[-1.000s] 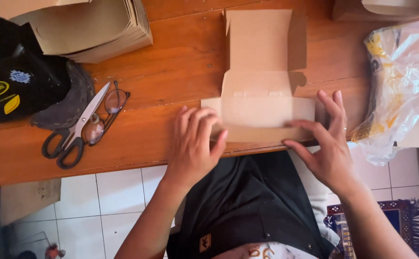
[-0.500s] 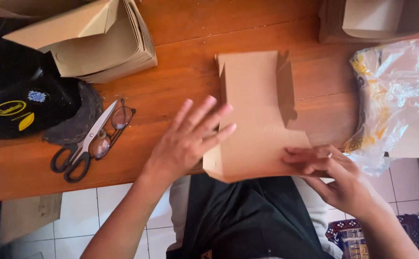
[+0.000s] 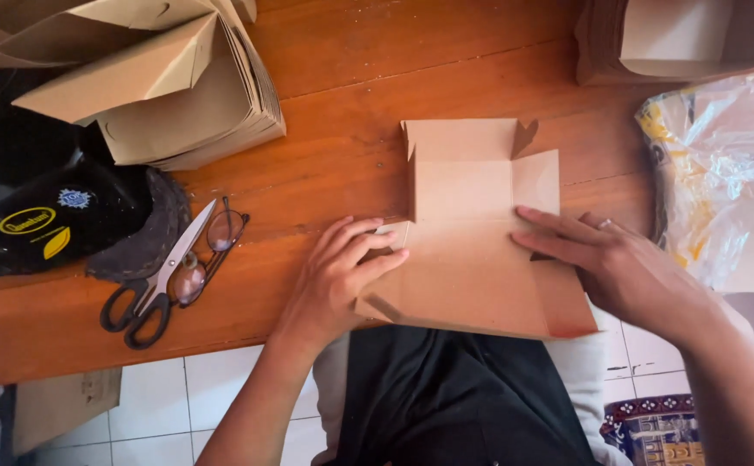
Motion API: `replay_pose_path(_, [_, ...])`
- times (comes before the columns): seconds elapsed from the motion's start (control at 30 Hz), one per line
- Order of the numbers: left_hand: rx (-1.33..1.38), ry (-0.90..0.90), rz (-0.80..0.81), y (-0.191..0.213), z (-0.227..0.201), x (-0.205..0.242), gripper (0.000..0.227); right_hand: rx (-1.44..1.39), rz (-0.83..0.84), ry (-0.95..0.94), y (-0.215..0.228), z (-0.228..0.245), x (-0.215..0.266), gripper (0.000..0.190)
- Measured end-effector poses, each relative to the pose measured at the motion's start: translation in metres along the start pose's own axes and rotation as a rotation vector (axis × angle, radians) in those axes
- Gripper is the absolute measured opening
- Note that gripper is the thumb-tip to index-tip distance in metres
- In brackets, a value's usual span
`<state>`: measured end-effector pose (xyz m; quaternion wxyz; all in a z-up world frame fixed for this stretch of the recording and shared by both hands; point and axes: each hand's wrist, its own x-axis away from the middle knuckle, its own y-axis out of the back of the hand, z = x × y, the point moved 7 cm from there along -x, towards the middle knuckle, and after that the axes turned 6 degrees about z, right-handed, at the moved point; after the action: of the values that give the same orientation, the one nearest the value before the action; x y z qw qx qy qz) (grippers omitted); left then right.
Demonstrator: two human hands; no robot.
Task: The person folds a flat cardboard box blank into a three-dimensional box by hand, aligning edges and tucking flaps to form the sides and base. The finished box is placed on a stack of similar boxes on the table.
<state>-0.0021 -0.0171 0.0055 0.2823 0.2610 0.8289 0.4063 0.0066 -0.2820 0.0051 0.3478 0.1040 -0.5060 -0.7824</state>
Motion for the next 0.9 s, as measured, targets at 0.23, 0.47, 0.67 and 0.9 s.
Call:
replay_pose_path(0.23, [0.043, 0.009, -0.158, 0.005, -0.007, -0.011, 0.055, -0.094, -0.053, 0.030, -0.011, 0.001, 0.017, 0.070])
replay_pose_path(0.47, [-0.038, -0.110, -0.069, 0.005, -0.024, -0.028, 0.018, -0.196, -0.235, -0.084, -0.010, -0.009, 0.013, 0.029])
replay_pose_path(0.67, [0.090, 0.107, -0.073, -0.006, -0.005, -0.040, 0.021, -0.263, -0.254, -0.597, -0.015, -0.034, 0.015, 0.055])
replay_pose_path(0.9, [-0.227, 0.502, -0.247, -0.019, 0.020, -0.029, 0.067, -0.222, -0.260, -0.585, -0.012, -0.032, 0.004, 0.044])
